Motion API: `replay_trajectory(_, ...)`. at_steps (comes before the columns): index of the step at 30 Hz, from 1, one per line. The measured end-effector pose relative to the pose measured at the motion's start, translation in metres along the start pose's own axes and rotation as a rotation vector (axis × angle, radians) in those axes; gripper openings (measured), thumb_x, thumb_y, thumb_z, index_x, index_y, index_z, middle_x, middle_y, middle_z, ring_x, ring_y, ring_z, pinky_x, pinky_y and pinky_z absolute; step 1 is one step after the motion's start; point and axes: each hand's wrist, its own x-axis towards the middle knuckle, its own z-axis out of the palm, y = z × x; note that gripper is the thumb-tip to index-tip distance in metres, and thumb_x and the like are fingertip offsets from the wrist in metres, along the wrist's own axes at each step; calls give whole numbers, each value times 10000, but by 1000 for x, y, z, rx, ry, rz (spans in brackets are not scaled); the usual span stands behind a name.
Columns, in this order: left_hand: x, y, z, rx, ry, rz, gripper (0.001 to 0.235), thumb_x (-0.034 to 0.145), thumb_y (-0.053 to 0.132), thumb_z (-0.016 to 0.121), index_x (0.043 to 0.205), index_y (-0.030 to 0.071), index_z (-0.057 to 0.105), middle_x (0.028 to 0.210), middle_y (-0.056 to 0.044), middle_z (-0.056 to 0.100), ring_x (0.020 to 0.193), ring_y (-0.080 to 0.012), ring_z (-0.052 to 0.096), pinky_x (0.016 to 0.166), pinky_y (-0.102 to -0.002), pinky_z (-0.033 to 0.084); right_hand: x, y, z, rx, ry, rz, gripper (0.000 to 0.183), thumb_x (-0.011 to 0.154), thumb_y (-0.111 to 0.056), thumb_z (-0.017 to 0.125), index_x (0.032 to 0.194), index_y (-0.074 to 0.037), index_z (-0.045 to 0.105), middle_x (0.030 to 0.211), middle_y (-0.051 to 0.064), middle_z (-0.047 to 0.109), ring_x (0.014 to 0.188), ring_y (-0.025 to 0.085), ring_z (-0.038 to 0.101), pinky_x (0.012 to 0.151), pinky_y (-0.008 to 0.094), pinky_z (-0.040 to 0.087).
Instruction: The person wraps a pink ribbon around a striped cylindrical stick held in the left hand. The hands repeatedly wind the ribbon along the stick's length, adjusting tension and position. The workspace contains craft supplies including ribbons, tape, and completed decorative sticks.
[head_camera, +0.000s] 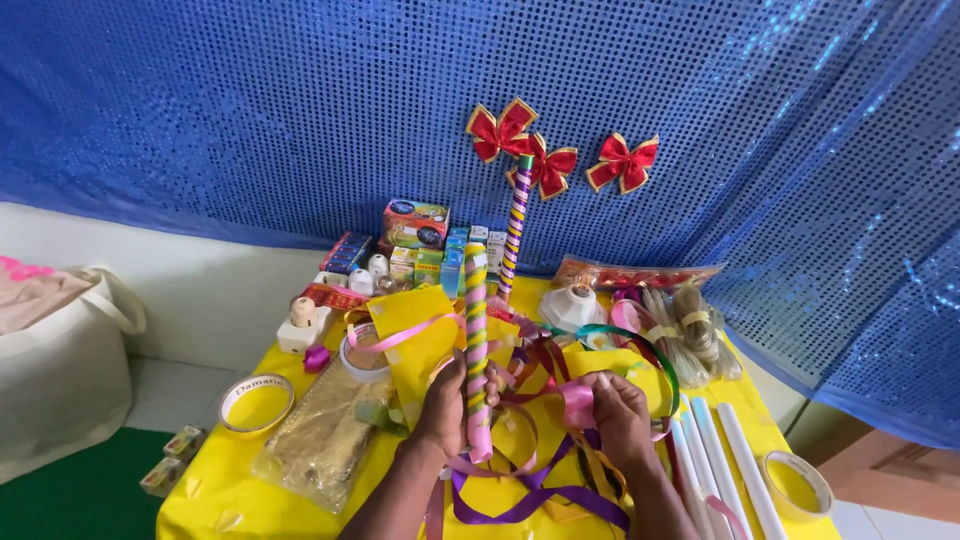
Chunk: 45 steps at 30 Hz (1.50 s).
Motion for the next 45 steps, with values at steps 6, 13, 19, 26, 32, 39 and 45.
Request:
replay_trajectory(6, 0, 0, 0, -18, -24, 14, 657, 1028, 479, 466, 1431, -24, 592, 825, -55, 617, 655, -91, 549, 592, -224, 479, -1, -21, 23, -598, 138, 146, 313, 945, -299, 645, 1006, -42, 813, 846, 90, 763, 728, 204, 681, 611, 326, 534)
replay_trajectory(13, 4, -5, -6, -61, 88, 110, 592, 1041, 474, 459, 1368, 12, 632, 845, -42, 616, 674, -92, 551, 586, -244, 475, 0, -40, 72, -1134, 30, -323, 263, 933, -278, 688, 994, -43, 790, 1143, 106, 685, 1025, 281, 707, 786, 433, 584)
replay_trajectory(19, 6, 1, -3, -140, 245, 176, 544, 1052, 459, 457, 1338, 38, 651, 832, -43, 608, 655, -118, 529, 584, -270, 444, -12, -48, 121, -997, -335, 15, 264, 929, -293, 686, 1031, -84, 811, 1078, 85, 837, 905, 217, 827, 744, 346, 669)
replay_trajectory(26, 2, 1, 2, -113, 245, 202, 590, 1039, 497, 448, 1350, 38, 647, 829, -42, 635, 652, -120, 564, 619, -291, 502, -20, -32, 129, -809, -325, 105, 283, 834, -229, 815, 1057, -59, 782, 1021, 72, 828, 899, 208, 800, 776, 322, 670)
replay_trajectory(32, 2, 0, 4, -100, 203, 237, 628, 1016, 527, 454, 1362, 29, 617, 848, -53, 629, 677, -130, 567, 639, -301, 512, -22, -32, 130, -774, -289, 132, 296, 851, -215, 796, 1097, -52, 779, 1036, 76, 829, 919, 205, 788, 796, 319, 658)
replay_trajectory(39, 4, -4, 5, -106, 102, 230, 715, 966, 552, 490, 1460, 35, 519, 905, -55, 624, 728, -156, 609, 669, -318, 546, -22, -38, 138, -695, -260, 160, 365, 866, -233, 770, 1164, -24, 740, 1063, 93, 846, 899, 183, 784, 761, 314, 640)
replay_trajectory(45, 0, 1, 12, 62, -19, 250, 769, 982, 524, 487, 1528, -12, 407, 950, -77, 662, 749, -173, 621, 772, -358, 560, -23, -35, 134, -733, -184, 191, 331, 855, -219, 768, 1126, -28, 772, 951, 70, 861, 756, 150, 775, 644, 290, 635)
